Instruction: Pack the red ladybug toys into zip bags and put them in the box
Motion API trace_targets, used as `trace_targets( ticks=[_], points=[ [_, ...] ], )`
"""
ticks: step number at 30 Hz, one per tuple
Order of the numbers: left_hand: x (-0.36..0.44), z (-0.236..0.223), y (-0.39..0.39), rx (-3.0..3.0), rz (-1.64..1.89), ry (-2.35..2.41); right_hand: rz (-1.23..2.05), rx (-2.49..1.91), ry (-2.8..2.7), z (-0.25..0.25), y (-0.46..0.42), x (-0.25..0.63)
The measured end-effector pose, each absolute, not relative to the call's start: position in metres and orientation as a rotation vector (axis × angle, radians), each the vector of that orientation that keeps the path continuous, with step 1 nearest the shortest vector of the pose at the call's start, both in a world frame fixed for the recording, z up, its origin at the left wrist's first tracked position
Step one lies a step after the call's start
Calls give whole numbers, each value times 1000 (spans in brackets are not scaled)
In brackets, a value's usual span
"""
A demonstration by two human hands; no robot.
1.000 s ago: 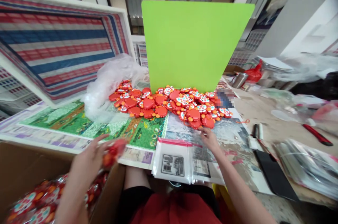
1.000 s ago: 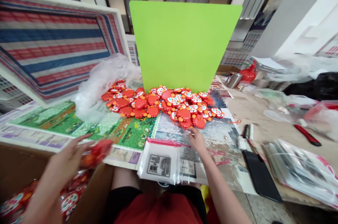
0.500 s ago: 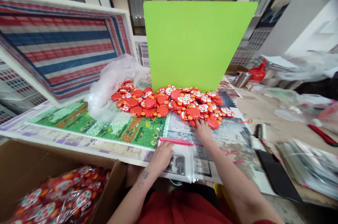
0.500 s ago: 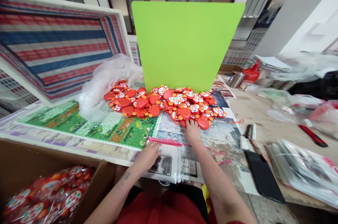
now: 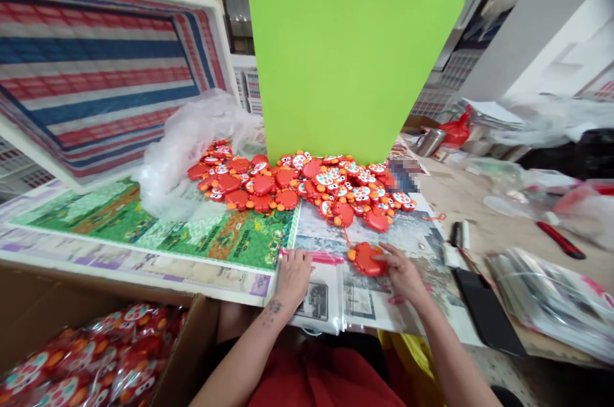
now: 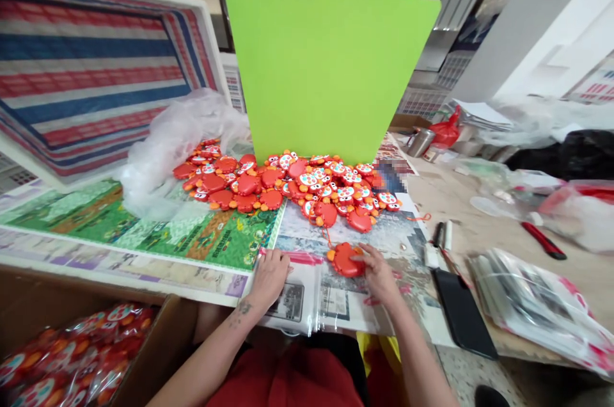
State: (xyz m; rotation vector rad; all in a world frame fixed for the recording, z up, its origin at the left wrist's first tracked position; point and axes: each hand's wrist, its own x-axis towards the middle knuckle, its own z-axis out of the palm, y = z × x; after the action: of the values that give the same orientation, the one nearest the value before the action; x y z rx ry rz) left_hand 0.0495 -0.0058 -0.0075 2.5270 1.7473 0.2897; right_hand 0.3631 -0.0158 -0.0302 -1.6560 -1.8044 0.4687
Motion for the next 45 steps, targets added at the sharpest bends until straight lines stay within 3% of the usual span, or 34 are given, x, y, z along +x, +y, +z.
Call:
trace_targets(
  ticks=[6,12,17,24,31,39,45],
  points=[
    [53,-11,-10,2498,379,1728,101,-2156,-1591,-30,-28,331],
    [57,-12,-2,2442,333,1737,59,-2071,-1637,-28,-30,308],
    [59,-16,-4,2459,397,1686,196,-1927,-1551,-28,-39,299],
    [55,-18,-11,2317,591,1578,663,-1567,-1340,-17,-40,287],
    [51,-15,-12,2165,704,1455,833,-1124,-1734,27,-25,283],
    [50,-23,-10,2179,804,1426,1012,-1107,-1695,31,9,261],
    [46,-32,-5,1964,982,1355,1152,-926,-2030,57,7,269]
  ],
)
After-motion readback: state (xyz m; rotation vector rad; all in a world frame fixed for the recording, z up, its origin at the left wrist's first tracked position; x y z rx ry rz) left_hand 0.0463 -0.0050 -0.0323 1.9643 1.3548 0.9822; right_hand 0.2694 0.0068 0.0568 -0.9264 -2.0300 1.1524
